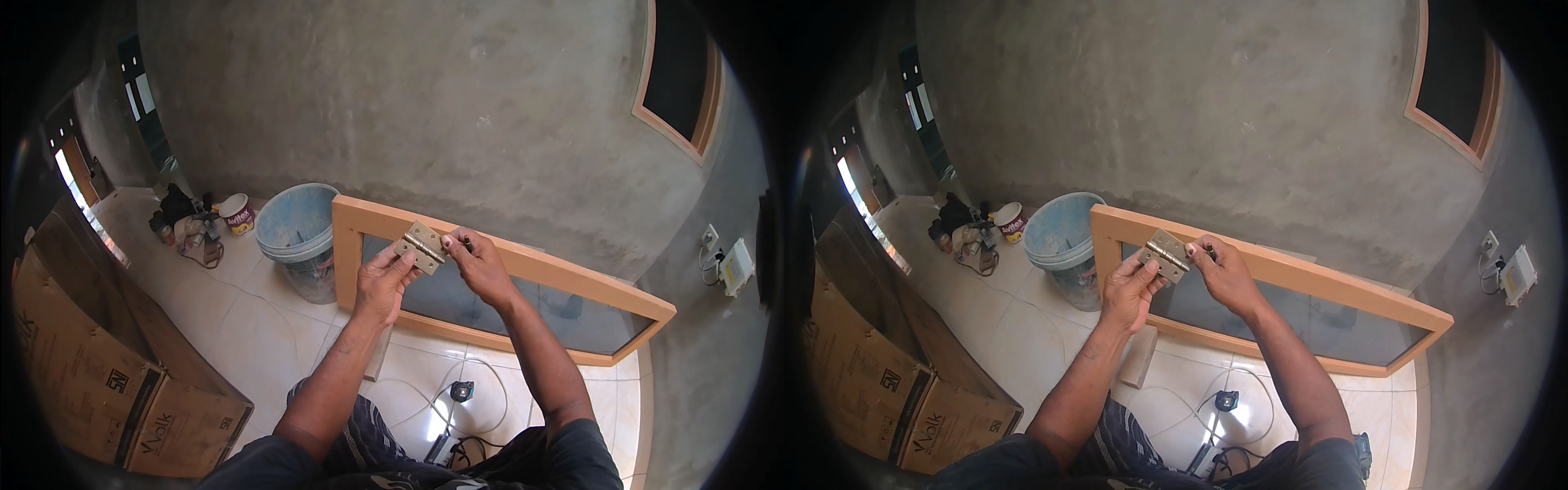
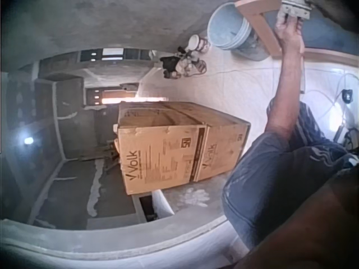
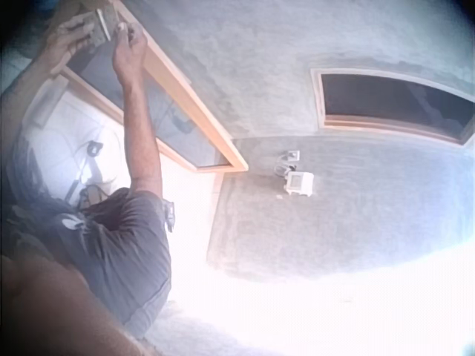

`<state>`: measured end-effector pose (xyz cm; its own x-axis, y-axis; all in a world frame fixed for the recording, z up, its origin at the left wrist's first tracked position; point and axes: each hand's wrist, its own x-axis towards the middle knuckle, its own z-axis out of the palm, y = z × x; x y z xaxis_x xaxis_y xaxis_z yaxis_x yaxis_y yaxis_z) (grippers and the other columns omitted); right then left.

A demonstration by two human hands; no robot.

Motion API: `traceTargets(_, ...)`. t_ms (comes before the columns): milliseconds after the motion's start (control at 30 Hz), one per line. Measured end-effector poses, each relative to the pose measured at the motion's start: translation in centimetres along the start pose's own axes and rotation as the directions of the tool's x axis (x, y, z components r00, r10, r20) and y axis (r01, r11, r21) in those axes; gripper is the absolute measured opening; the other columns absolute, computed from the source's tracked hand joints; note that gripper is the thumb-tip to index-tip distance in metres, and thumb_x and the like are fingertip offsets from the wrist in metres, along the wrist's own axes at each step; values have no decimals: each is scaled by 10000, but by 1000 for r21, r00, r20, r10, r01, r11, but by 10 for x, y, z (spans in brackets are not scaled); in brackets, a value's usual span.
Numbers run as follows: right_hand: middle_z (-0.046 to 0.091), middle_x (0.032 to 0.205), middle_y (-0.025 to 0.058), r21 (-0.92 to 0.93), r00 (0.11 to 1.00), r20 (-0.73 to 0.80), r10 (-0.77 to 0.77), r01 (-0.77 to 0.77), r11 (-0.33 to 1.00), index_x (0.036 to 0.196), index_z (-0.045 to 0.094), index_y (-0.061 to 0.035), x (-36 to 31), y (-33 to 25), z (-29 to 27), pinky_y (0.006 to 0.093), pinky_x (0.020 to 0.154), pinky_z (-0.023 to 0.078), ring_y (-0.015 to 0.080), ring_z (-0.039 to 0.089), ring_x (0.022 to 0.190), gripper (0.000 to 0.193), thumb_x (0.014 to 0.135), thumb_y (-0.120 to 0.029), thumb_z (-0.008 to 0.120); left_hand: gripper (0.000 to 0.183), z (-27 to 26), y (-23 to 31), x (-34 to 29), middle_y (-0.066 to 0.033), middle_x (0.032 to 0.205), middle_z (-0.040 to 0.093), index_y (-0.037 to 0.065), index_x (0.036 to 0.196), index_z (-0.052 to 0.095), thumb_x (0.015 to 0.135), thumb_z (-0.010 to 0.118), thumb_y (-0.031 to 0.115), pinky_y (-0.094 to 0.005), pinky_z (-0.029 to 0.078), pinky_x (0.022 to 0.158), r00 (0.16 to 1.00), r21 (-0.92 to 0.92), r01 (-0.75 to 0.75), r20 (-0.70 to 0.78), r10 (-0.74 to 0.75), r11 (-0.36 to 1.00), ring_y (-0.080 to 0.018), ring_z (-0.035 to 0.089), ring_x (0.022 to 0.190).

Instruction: The person measures a wooden cabinet frame using a tape measure and marks it with a pen. They then position a metal hinge on the frame and mark the screw holes. The person retrieves a drill from a bucket and prepares to install the hinge.

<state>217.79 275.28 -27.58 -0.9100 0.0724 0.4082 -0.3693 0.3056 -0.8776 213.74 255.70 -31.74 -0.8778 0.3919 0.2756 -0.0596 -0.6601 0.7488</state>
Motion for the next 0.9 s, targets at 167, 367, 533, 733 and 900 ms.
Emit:
traceTargets(167,662,856,21,90,984,84,158,-165,982,990,667,-35,0,-1,-2,300,814,470,110,565,857,243,1076,-250,595,374,0,1,1,-79,1209,706,-5,1379,619,1025,670,106,-311,563,935,1000,3,9,-17,-9,1000,-152,676,1080)
traceTargets(367,659,806,44,-74,1000,-3,2,-2,997,959,668,-13,-7,-6,3,331,723,477,120,566,788,249,1062,-232,608,294,2,0,2,-53,1088,701,15,1258,625,1010,706,151,-299,573,866,994,35,96,-49,-94,995,-131,684,1003)
traceTargets(533,644,749,59,-152,998,34,59,-53,987,938,669,-7,-10,17,1,349,676,472,126,541,721,235,1047,-209,620,246,5,-13,-1,-49,1072,704,49,1187,612,1005,718,176,-293,595,836,986,202,160,-72,-148,966,-130,703,947)
traceTargets(733,644,734,59,6,987,-57,153,-153,988,904,669,-7,-6,51,2,358,652,462,123,534,699,239,1038,-200,628,187,11,-24,-3,-40,1031,703,63,1125,638,1008,717,186,-265,595,802,941,96,309,-172,-290,946,-109,695,921)
traceTargets(900,648,760,69,-11,974,-33,222,-223,975,933,677,-4,0,67,-2,355,667,470,129,559,726,251,1023,-237,653,206,15,-35,0,-44,1011,694,54,1116,643,1004,723,207,-251,573,747,938,67,292,-217,-271,954,-111,662,868)
